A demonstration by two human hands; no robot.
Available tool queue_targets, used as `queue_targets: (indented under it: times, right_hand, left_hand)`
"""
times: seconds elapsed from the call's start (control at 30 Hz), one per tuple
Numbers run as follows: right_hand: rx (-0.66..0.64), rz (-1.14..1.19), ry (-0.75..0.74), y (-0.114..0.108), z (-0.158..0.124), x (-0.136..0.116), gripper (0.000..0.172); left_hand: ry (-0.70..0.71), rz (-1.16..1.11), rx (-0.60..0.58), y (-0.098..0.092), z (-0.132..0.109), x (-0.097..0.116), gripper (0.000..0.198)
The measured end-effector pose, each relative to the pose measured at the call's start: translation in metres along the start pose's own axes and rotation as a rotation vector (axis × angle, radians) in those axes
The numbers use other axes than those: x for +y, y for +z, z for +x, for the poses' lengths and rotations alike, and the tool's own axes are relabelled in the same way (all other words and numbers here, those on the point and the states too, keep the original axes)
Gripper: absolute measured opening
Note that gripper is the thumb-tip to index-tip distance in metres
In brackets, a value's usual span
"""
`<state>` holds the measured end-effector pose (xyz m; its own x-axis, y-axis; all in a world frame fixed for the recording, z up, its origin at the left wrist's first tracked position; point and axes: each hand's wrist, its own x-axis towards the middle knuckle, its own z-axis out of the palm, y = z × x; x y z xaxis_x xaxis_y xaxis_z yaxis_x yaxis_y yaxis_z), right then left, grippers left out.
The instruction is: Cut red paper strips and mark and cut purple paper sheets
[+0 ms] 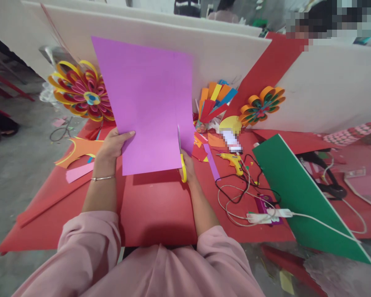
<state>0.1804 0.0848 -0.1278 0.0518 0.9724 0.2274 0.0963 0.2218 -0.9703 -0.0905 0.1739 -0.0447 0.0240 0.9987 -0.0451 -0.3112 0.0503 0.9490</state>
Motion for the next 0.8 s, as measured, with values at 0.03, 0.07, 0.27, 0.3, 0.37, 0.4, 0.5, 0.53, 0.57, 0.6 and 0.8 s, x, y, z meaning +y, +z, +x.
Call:
queue_targets:
  times: [0.03,0.07,0.27,0.3,0.37,0.4,0.5,0.53,0.57,0.6,0.8]
  right_hand:
    - [0.006,0.005,-0.001,0.0,-0.0003,0.0006,0.034]
    - [0.012,0.009,-0.001,0.0,-0.0006,0.0011,0.033]
    - [0.01,-0.008,0.036,-0.0008,-0.0014,0.0034,0.033]
    - [0.013,-0.01,0.035,-0.0009,-0.0012,0.0037,0.034]
    - [0.02,-0.012,0.031,-0.001,-0.0006,0.0043,0.035]
    - [0.024,-0.013,0.03,-0.001,-0.0004,0.0046,0.035]
    - [0.027,-0.012,0.039,-0.0012,-0.0001,0.0055,0.032]
    - [0.031,-0.012,0.043,-0.0012,-0.0002,0.0059,0.032]
    - [0.034,-0.014,0.048,-0.0011,-0.0003,0.0062,0.033]
    - [0.038,-0.017,0.052,-0.001,-0.0003,0.0065,0.034]
    - [0.054,-0.046,0.057,-0.0001,0.0003,0.0074,0.036]
  left_hand:
    - [0.002,-0.002,-0.002,-0.0003,0.0001,-0.0003,0.033]
    - [0.005,-0.001,-0.007,-0.0006,0.0003,-0.0007,0.033]
    - [0.005,-0.008,-0.016,-0.0019,0.0015,-0.0023,0.034]
    - [0.004,-0.005,-0.013,-0.002,0.0016,-0.0023,0.035]
    - [0.003,0.008,-0.01,-0.0023,0.0017,-0.0022,0.036]
    - [0.005,0.013,-0.008,-0.0025,0.0017,-0.0023,0.036]
    - [0.007,0.015,-0.008,-0.0031,0.0019,-0.0027,0.036]
    - [0.008,0.011,-0.008,-0.0032,0.002,-0.0028,0.036]
    - [0.009,0.007,-0.008,-0.0032,0.002,-0.003,0.035]
    - [0.01,0.004,-0.008,-0.003,0.0021,-0.003,0.035]
    - [0.014,0.012,-0.005,-0.0021,0.0015,-0.0024,0.033]
